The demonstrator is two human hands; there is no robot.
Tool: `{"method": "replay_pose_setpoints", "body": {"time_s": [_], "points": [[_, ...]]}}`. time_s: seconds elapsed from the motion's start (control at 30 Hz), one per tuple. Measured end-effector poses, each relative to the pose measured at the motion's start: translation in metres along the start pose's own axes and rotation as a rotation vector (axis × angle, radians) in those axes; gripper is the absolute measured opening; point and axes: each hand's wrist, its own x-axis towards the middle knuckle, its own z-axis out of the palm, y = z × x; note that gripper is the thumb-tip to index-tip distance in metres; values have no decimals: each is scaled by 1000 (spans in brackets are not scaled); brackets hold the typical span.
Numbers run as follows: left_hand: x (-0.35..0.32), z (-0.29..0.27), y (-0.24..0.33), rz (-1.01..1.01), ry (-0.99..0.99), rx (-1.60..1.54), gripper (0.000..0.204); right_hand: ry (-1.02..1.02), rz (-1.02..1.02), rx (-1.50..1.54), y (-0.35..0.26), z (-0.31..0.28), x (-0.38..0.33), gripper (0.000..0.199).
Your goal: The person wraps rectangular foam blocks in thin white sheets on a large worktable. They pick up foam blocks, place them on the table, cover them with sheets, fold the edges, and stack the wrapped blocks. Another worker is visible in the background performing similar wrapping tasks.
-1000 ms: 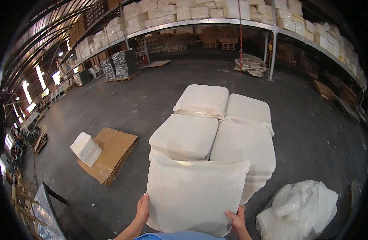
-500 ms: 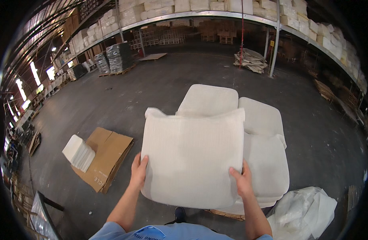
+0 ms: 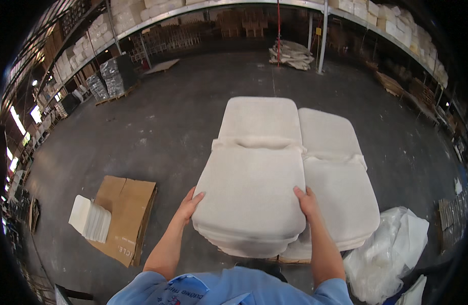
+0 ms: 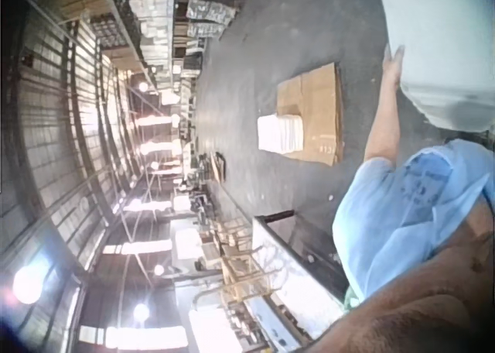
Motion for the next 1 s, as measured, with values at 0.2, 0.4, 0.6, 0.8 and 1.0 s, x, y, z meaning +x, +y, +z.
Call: {"method": "replay_pose_setpoints", "body": {"time_s": [0.2, 0.4, 0.6, 0.8, 1.0], "points": [[-7, 15, -3, -2, -64, -197, 73, 70, -22, -37, -2, -18, 2, 71], [-11, 9, -20, 29, -5, -262, 68, -4, -2, 119, 8, -8, 2, 68], [-11, 6, -23, 10, -33, -313, 79, 70, -26, 85, 11, 0, -5, 63], [-2, 5, -27, 61, 39, -225, 71, 105, -39, -45, 8, -3, 4, 58], [-12, 11, -37, 48, 78, -337, 69, 89, -70, -49, 12, -5, -1, 62]]}}
